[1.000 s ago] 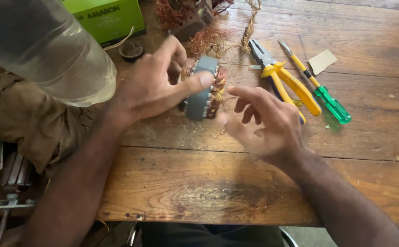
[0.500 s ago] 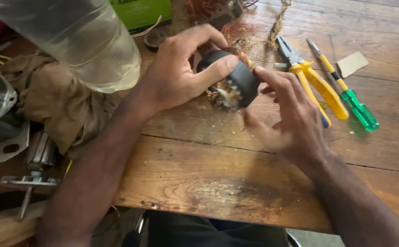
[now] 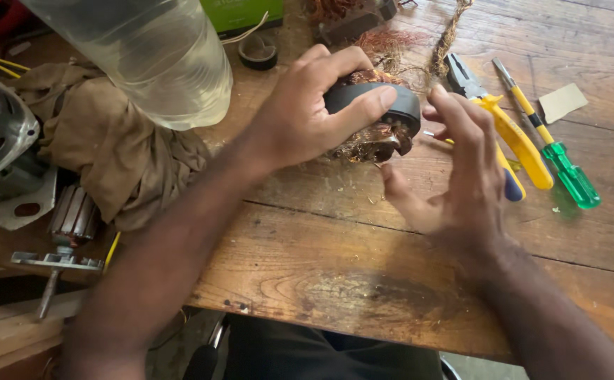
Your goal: The person holds an electric motor stator on a wooden workbench and cuts its copper windings with pliers, pulling cut wire pieces out by hand. They rotate the stator between cuts and use a screwdriver to pry at the windings, working around the coil to strip out the copper wire.
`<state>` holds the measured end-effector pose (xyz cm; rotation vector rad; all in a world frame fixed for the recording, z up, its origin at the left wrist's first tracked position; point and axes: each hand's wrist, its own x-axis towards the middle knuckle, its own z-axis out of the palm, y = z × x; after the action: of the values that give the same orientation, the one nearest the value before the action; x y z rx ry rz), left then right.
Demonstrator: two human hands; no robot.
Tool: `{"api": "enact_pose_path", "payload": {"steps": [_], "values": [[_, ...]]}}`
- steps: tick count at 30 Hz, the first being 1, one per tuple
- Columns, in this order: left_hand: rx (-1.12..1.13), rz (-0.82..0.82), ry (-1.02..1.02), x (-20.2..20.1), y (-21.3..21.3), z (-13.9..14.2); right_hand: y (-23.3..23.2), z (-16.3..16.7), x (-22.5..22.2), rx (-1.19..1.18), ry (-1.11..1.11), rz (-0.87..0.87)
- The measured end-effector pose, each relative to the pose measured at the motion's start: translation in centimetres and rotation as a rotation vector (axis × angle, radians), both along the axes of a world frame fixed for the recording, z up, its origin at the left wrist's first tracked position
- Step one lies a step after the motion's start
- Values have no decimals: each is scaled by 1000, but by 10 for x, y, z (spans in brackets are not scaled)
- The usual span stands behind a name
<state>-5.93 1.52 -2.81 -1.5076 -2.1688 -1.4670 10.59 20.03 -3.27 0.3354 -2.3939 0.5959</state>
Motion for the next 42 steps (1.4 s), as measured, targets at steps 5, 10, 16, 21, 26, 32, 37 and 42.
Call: {"api": "enact_pose_path", "payload": {"steps": [5, 10, 16, 21, 26, 32, 37, 42], "values": [[-30, 22, -55, 0, 7, -5, -12, -1, -11, 39, -53, -17], [28, 19, -55, 4, 7, -7, -16, -2, -22, 74, -50, -5], [46, 31, -10, 6, 5, -3, -18, -5, -20, 38, -54, 0], [66, 32, 26, 7, 2, -3, -22, -6, -20, 34, -16, -7], [60, 25, 65, 8, -1, -4, -23, -5, -20, -34, -27, 11], [64, 86, 26, 8, 8, 0, -18, -5, -26, -97, -51, -27], [51, 205, 69, 22, 9, 0, -13, -9, -33, -187, -103, -91], [11, 257, 186, 39, 16, 4, -15, -15, -28, -279, -169, -87]]}}
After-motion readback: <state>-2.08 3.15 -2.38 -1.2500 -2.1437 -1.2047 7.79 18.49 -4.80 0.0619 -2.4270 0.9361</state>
